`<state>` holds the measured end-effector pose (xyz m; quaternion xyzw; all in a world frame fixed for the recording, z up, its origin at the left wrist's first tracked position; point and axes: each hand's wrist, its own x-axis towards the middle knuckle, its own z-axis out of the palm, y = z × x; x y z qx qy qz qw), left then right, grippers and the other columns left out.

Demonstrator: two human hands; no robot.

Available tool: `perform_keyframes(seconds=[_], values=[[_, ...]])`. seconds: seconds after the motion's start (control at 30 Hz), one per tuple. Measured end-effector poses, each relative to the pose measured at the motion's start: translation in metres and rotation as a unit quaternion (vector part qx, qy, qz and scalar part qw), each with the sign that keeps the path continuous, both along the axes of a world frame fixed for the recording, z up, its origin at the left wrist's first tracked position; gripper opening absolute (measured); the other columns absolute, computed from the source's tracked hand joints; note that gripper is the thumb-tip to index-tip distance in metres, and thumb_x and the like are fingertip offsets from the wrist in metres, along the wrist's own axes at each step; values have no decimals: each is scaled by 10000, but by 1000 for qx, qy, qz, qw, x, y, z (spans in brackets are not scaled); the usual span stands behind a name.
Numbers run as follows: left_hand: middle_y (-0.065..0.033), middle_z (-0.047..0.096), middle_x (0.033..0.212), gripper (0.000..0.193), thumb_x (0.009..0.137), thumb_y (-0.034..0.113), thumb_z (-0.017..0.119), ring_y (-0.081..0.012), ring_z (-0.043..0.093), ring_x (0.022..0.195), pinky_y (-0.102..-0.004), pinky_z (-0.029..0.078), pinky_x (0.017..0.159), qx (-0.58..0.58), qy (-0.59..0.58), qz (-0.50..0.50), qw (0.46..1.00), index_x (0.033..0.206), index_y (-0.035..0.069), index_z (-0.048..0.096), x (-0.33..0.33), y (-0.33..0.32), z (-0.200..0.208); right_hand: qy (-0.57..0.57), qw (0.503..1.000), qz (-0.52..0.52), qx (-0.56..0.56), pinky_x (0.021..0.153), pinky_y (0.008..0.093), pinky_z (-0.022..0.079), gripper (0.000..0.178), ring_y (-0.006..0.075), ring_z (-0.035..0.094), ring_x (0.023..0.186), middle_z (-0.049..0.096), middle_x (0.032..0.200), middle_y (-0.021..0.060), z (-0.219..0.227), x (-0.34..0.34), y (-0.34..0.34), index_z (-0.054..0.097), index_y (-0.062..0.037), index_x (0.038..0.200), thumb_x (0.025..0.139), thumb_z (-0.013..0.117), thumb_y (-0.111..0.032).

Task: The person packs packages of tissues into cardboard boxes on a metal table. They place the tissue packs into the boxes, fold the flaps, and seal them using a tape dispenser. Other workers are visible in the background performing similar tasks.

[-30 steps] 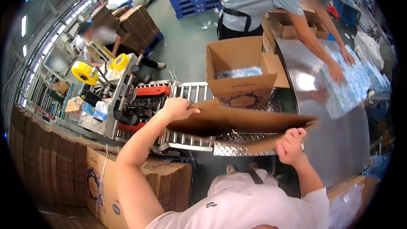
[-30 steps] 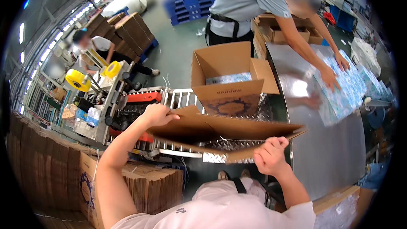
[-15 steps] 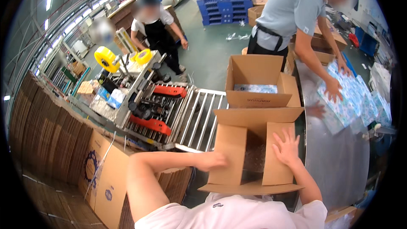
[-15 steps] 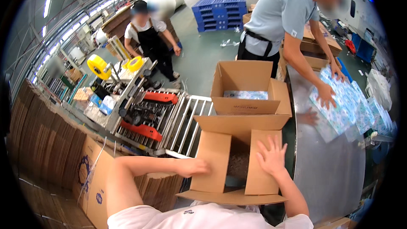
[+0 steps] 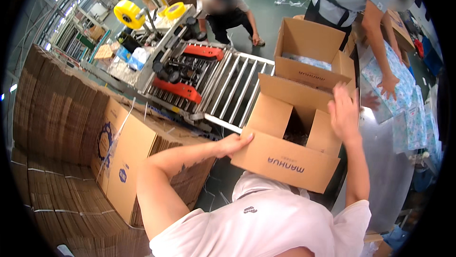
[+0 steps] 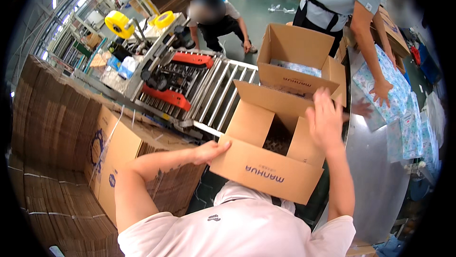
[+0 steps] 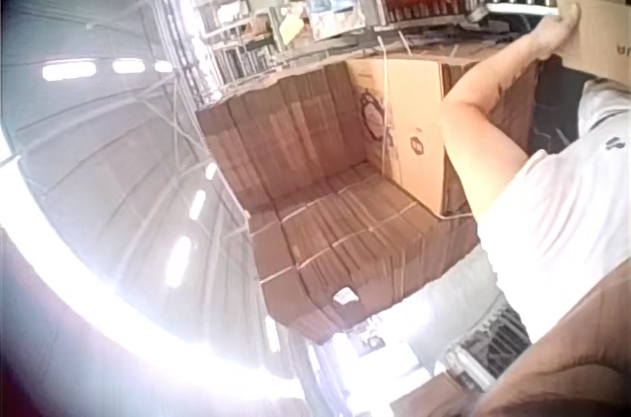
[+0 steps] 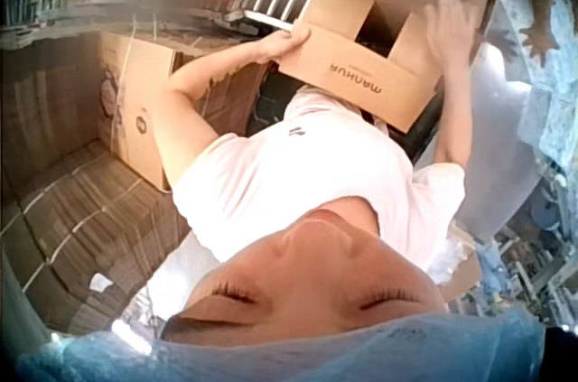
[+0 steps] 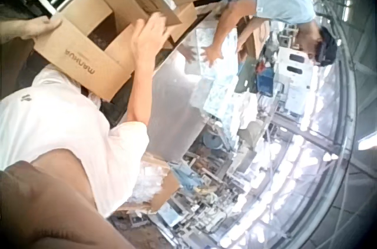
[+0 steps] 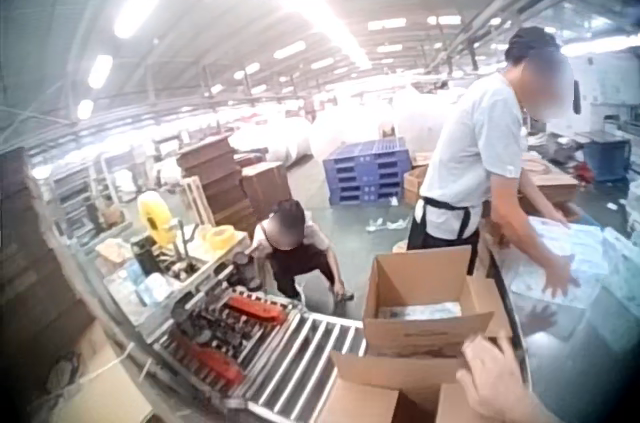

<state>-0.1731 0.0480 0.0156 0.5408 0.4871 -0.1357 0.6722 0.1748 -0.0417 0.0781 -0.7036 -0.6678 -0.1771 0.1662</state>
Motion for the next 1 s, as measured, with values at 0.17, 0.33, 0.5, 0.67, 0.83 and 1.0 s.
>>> perform_keyframes(seconds=[0.17,0.33,0.5,0.67,0.83,1.0], values=[[-166,561,1198,730,900,591,397,-249,569,1091,-370,494,866,-8,-116,-112,987,1236,-48,506,61,-6,87,244,965,-43,-90,1071,447,250,430,345,431,1210,501,1283,180,-77,-17,-108,500,-2,1249,909,449,-260],[-134,457,1326,648,907,451,510,-302,423,1225,-408,381,975,202,-291,91,930,1382,43,343,69,-2,-55,476,863,-124,-118,1096,377,213,531,281,360,1294,446,1359,148,-101,103,-183,460,-22,1310,996,152,-319],[-287,445,1303,1055,752,758,455,-326,437,1229,-399,354,1004,45,27,253,966,1219,-188,426,-18,14,-287,645,753,-130,-14,1071,360,258,582,246,385,1267,450,1353,120,-151,94,-173,430,-19,1329,988,176,-417],[-79,591,1136,490,849,188,650,-186,578,1029,-357,484,885,-38,-258,238,935,1271,51,444,-63,76,-118,791,597,-87,102,1047,351,297,643,222,404,1243,452,1349,99,-169,76,-180,402,-20,1344,974,206,-509],[-74,536,1193,716,714,157,771,-200,540,1094,-333,476,907,144,-323,203,913,1308,43,387,-66,91,55,951,258,-15,168,1028,380,311,689,244,405,1227,442,1351,105,-198,10,-137,387,-39,1349,935,260,-574],[-186,498,1183,617,788,181,686,-301,581,992,-403,475,834,439,-251,-184,843,1297,35,368,18,2,66,958,219,-185,-32,984,468,347,763,281,419,1209,449,1346,127,-327,23,-186,416,-68,1332,882,279,-669]])
